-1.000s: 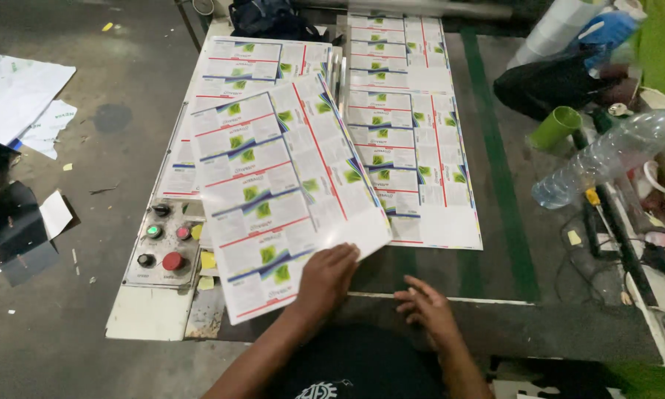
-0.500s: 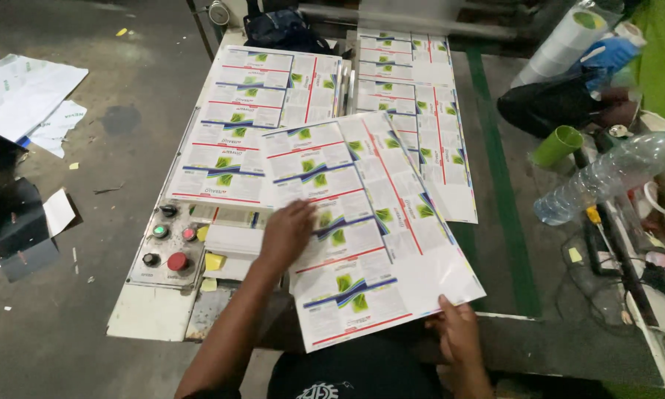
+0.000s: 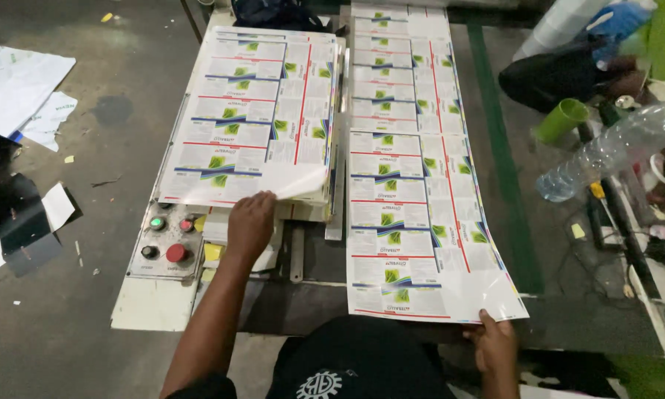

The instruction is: The person takes printed sheets from a conveyor belt and stacks them by hand. The sheets feature a green leaf logo and are arranged in a neat pile on the machine's surface.

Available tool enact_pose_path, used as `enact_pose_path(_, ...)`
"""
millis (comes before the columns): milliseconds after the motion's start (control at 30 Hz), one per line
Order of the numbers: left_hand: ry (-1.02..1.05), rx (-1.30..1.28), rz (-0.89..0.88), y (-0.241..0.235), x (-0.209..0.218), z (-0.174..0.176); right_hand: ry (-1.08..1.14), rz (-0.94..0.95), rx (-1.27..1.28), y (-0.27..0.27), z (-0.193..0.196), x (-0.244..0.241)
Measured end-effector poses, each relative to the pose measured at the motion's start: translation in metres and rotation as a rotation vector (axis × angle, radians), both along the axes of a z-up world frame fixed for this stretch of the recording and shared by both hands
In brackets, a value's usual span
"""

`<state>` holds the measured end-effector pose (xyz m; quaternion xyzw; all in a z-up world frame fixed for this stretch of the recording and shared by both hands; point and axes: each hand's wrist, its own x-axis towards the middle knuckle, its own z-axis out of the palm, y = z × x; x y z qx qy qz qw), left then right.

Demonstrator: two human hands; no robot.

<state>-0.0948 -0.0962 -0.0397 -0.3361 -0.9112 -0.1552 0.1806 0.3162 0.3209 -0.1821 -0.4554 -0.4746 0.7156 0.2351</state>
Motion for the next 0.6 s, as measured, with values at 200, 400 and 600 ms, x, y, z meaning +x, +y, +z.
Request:
enact_pose_path(200,0.172,0.276,0.025,0.013,0.048,0.095,-0.033,0.02,0.025,-0.006,0.006,0.007)
enact_pose_path(400,0.056,0.321,0.035,0.013,0.072,0.078,-0.067,0.011,0.007,-0.011,0.0,0.002)
enact_pose_path(600,-0.013,0.332,0.082,0.006,0.081,0.064,-0.016,0.085,-0.015,-0.014,-0.003,-0.011)
